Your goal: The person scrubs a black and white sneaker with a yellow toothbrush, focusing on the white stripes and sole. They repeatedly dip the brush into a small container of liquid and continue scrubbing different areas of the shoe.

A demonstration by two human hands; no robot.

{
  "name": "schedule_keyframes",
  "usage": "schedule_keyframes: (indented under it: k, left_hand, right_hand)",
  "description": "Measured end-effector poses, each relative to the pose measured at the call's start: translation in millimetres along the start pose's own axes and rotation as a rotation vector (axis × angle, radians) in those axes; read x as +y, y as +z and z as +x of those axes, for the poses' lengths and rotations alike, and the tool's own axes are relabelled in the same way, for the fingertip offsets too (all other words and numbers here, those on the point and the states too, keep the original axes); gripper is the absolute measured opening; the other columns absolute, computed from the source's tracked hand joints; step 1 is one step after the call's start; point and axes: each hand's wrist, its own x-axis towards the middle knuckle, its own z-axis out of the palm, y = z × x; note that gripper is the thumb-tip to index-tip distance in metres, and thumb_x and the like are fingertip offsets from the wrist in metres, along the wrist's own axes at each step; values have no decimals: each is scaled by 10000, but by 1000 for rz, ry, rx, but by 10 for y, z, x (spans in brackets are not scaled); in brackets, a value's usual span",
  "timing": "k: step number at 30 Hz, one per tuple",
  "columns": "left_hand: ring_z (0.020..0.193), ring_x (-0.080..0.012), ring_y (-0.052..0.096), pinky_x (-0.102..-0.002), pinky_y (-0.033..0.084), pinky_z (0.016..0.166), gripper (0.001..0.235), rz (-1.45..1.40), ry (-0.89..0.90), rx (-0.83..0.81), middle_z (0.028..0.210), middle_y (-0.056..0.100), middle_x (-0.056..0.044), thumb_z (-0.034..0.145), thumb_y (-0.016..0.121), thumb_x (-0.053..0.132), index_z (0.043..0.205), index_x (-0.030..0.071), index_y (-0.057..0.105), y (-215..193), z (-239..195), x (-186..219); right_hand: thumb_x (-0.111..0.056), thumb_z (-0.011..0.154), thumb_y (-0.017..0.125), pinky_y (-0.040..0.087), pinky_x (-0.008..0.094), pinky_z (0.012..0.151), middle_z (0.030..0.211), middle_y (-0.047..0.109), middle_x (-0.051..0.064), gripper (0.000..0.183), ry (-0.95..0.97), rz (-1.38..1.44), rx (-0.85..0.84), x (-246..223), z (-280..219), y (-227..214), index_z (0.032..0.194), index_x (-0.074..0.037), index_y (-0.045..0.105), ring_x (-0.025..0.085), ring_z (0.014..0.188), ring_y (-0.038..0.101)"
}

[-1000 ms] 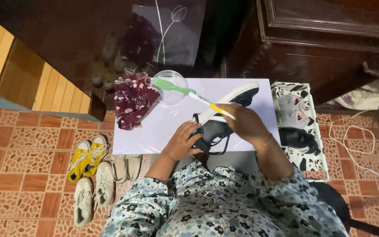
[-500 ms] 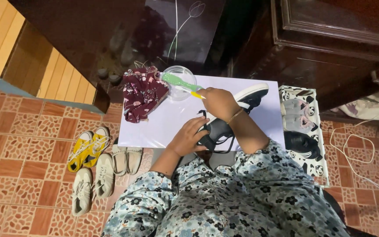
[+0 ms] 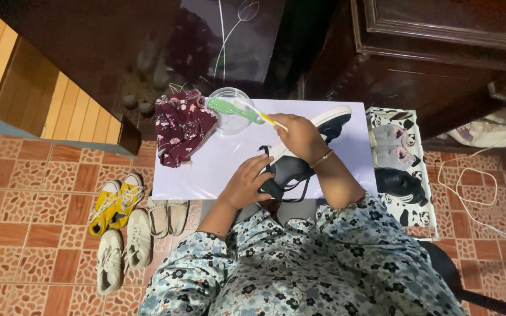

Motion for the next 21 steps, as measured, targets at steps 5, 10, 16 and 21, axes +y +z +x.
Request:
schedule_keyframes:
  k: [5, 10, 16, 21]
  left_hand:
    - [1356, -369, 516, -536, 455, 1114, 655, 11, -8, -17, 1450, 543, -157, 715, 856, 486, 1187, 136, 567, -4, -13, -4]
    - [1356, -372, 515, -538, 455, 1112, 619, -11, -19, -11, 1448, 544, -154, 770, 813, 513, 1197, 142, 561, 0, -15, 22]
    - [1361, -374, 508, -537, 452, 1116, 622, 4, -17, -5, 1457, 535, -157, 767, 819, 500, 1201, 137, 559, 5, -4, -4]
    - [1357, -365, 512, -530, 457, 1118, 654, 18, -7, -6, 1448, 540, -151, 723, 853, 484, 1194, 142, 556, -19, -16, 14]
  right_hand:
    - [-159, 1027, 552, 580, 449, 891, 1102, 740, 164, 323, -71, -112, -87, 37, 51, 145, 1326, -172, 673, 355, 1038, 718]
    - [-192, 1028, 543, 599, 440, 832, 1017, 755, 153, 289, -89, -225, -121, 48, 80, 184, 1268, -174, 702, 345, 970, 740]
    - [-231, 1054, 479, 605, 467, 786, 897, 746, 167, 305, -54, -314, -142, 158, 180, 266, 1242, -145, 703, 359, 892, 749]
    - [-274, 1052, 483, 608, 459, 762, 869, 749, 140, 285, -29, -371, -209, 220, 174, 337, 1176, -168, 717, 343, 868, 754]
